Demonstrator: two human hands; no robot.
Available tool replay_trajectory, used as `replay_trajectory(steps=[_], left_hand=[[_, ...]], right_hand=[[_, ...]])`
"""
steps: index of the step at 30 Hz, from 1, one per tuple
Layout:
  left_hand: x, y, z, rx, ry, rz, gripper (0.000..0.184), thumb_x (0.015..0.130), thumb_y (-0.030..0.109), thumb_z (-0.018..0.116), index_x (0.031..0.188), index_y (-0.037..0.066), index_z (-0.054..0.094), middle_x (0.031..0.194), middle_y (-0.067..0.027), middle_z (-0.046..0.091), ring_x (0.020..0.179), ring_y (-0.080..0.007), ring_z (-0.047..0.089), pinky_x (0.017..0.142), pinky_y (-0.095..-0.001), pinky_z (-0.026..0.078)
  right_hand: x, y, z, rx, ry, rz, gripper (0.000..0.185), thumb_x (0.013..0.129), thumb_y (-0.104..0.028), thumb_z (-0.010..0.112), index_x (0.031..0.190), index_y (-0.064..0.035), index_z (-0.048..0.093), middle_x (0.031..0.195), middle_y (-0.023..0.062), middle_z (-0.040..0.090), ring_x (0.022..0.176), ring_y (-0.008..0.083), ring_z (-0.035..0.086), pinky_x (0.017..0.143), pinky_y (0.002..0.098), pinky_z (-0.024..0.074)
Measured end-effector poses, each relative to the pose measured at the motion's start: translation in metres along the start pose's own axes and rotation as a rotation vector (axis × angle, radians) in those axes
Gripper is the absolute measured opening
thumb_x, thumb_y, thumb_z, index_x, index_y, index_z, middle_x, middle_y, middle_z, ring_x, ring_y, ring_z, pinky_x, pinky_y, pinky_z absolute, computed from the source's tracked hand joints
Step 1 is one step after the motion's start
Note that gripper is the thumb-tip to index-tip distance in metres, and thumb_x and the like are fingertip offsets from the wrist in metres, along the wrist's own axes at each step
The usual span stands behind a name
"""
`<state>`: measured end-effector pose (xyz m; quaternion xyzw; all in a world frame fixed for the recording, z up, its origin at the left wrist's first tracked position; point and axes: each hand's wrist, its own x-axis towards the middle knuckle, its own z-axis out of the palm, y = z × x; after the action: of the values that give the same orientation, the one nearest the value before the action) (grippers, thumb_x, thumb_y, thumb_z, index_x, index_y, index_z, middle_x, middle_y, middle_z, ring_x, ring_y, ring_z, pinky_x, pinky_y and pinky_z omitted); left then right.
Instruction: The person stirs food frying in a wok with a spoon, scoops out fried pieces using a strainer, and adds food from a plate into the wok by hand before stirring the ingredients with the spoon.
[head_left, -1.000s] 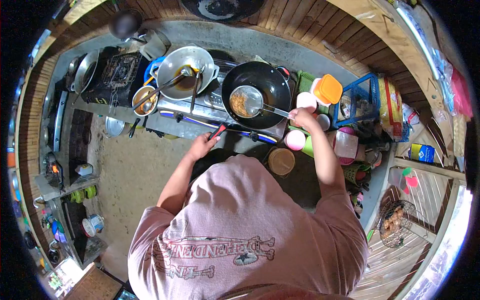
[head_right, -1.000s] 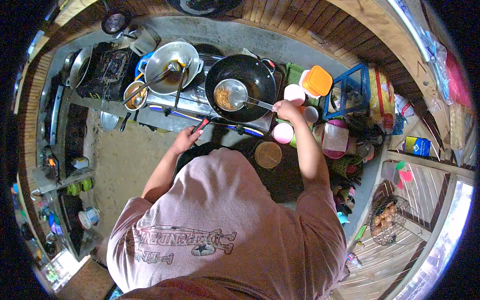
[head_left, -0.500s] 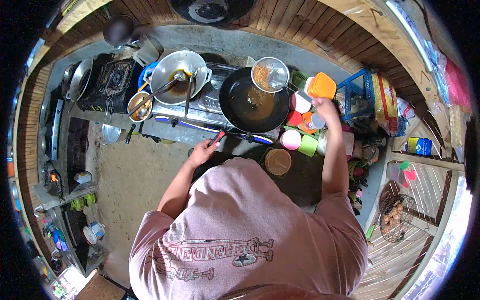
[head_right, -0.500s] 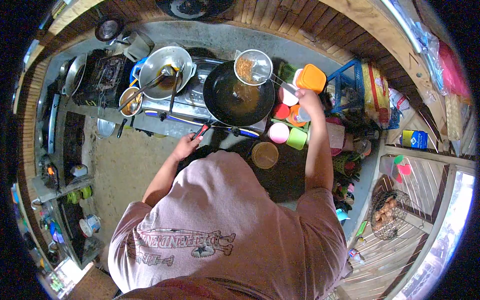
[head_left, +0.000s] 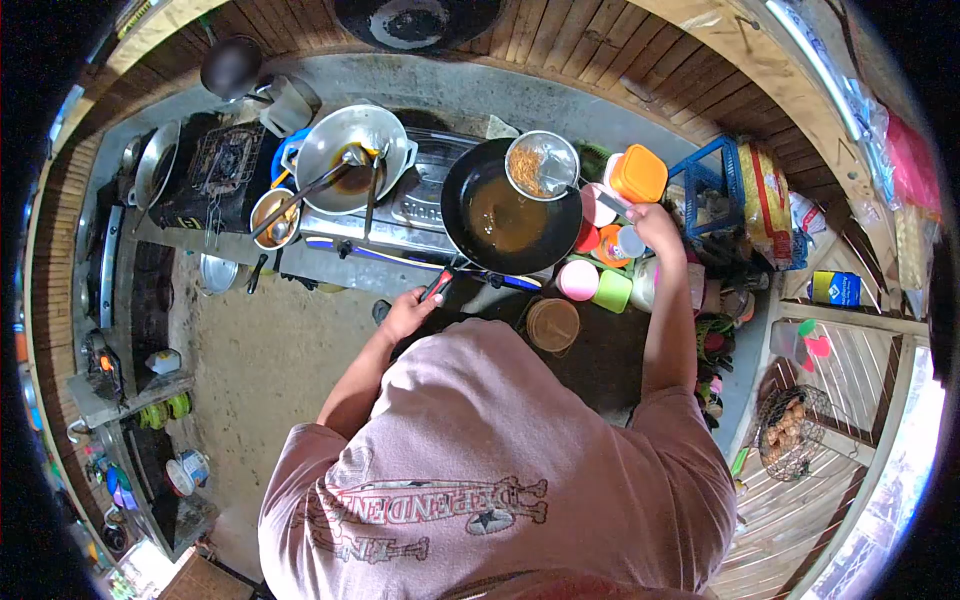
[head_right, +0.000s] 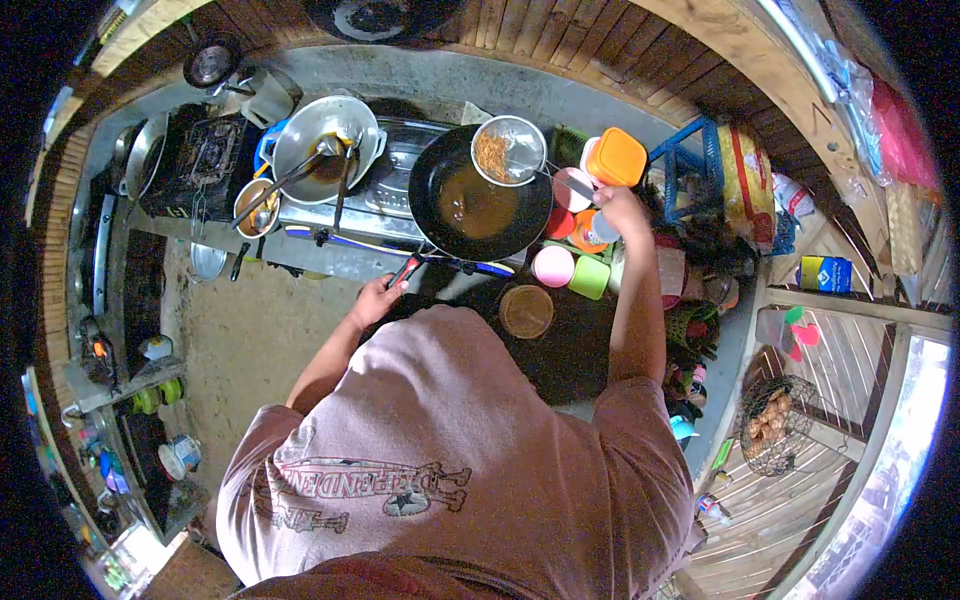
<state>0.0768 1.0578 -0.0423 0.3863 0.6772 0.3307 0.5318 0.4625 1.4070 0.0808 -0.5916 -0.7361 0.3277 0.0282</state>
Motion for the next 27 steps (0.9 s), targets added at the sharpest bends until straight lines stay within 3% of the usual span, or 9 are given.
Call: replay_trajectory(steps=[1, 3, 6, 9, 13, 15, 18, 27], left_hand=[[0.001, -0.002, 0.000, 0.023, 0.011, 0.005, 0.034, 0.098, 0.039, 0.064, 0.090, 0.006, 0.061, 0.063, 0.0058, 0.045, 0.059, -0.0073, 0.040, 0.052, -0.0285, 0.036], [0.003, -0.010, 0.000, 0.047, 0.024, 0.011, 0.034, 0.098, 0.039, 0.064, 0.090, 0.006, 0.061, 0.063, 0.0058, 0.046, 0.059, -0.0071, 0.041, 0.053, -0.0283, 0.036], [0.011, -0.030, 0.001, 0.055, 0.032, 0.008, 0.034, 0.097, 0.039, 0.064, 0.090, 0.006, 0.061, 0.064, 0.0057, 0.047, 0.060, -0.0069, 0.041, 0.053, -0.0278, 0.036], [0.014, -0.037, 0.003, -0.031, 0.011, 0.028, 0.032, 0.098, 0.038, 0.064, 0.091, 0.006, 0.061, 0.066, 0.0054, 0.048, 0.061, -0.0067, 0.041, 0.054, -0.0272, 0.036], [0.013, -0.032, 0.003, 0.031, 0.019, 0.031, 0.031, 0.098, 0.036, 0.064, 0.092, 0.006, 0.062, 0.068, 0.0059, 0.047, 0.062, -0.0065, 0.041, 0.056, -0.0269, 0.038], [0.014, -0.032, 0.003, 0.009, 0.013, 0.030, 0.030, 0.098, 0.036, 0.064, 0.093, 0.006, 0.062, 0.068, 0.0061, 0.047, 0.063, -0.0065, 0.041, 0.057, -0.0268, 0.038], [0.016, -0.037, 0.006, -0.013, 0.014, 0.057, 0.031, 0.098, 0.035, 0.065, 0.093, 0.005, 0.062, 0.070, 0.0057, 0.048, 0.065, -0.0065, 0.041, 0.059, -0.0267, 0.039], [0.011, -0.013, 0.012, -0.006, 0.036, 0.094, 0.036, 0.098, 0.039, 0.064, 0.095, 0.003, 0.061, 0.070, 0.0026, 0.048, 0.067, -0.0096, 0.042, 0.062, -0.0296, 0.041]], right_hand=[[0.000, 0.003, 0.001, -0.001, -0.001, 0.001, 0.026, 0.097, -0.023, 0.059, 0.097, 0.0001, 0.070, 0.068, 0.0144, 0.064, 0.062, 0.0216, 0.060, 0.064, 0.0386, 0.0464], [-0.003, 0.003, 0.002, -0.081, 0.056, -0.115, 0.027, 0.097, -0.024, 0.059, 0.097, 0.0002, 0.069, 0.079, 0.0209, 0.067, 0.072, 0.0315, 0.065, 0.071, 0.0416, 0.0481], [-0.008, -0.009, -0.003, -0.142, 0.062, -0.044, 0.027, 0.097, -0.027, 0.059, 0.099, -0.0015, 0.069, 0.092, 0.0236, 0.068, 0.084, 0.0393, 0.066, 0.077, 0.0446, 0.0485], [-0.007, -0.014, -0.004, -0.230, 0.084, -0.022, 0.025, 0.096, -0.030, 0.059, 0.101, -0.0089, 0.072, 0.094, 0.0214, 0.070, 0.091, 0.0395, 0.068, 0.079, 0.0475, 0.0505], [-0.012, -0.027, -0.007, -0.244, 0.111, -0.028, 0.027, 0.097, -0.032, 0.057, 0.099, -0.0093, 0.071, 0.093, 0.0216, 0.069, 0.092, 0.0419, 0.066, 0.079, 0.0497, 0.0503], [-0.014, -0.034, -0.008, -0.300, 0.101, 0.009, 0.028, 0.098, -0.031, 0.056, 0.109, -0.0106, 0.071, 0.100, 0.0223, 0.068, 0.096, 0.0416, 0.065, 0.082, 0.0472, 0.0503], [-0.013, -0.035, -0.010, -0.314, 0.085, -0.013, 0.029, 0.098, -0.032, 0.055, 0.110, -0.0121, 0.071, 0.101, 0.0221, 0.068, 0.096, 0.0422, 0.065, 0.082, 0.0482, 0.0503], [-0.018, -0.060, -0.003, -0.512, 0.176, -0.036, 0.025, 0.096, -0.029, 0.053, 0.100, -0.0137, 0.072, 0.096, 0.0175, 0.072, 0.092, 0.0386, 0.069, 0.080, 0.0517, 0.0531]])
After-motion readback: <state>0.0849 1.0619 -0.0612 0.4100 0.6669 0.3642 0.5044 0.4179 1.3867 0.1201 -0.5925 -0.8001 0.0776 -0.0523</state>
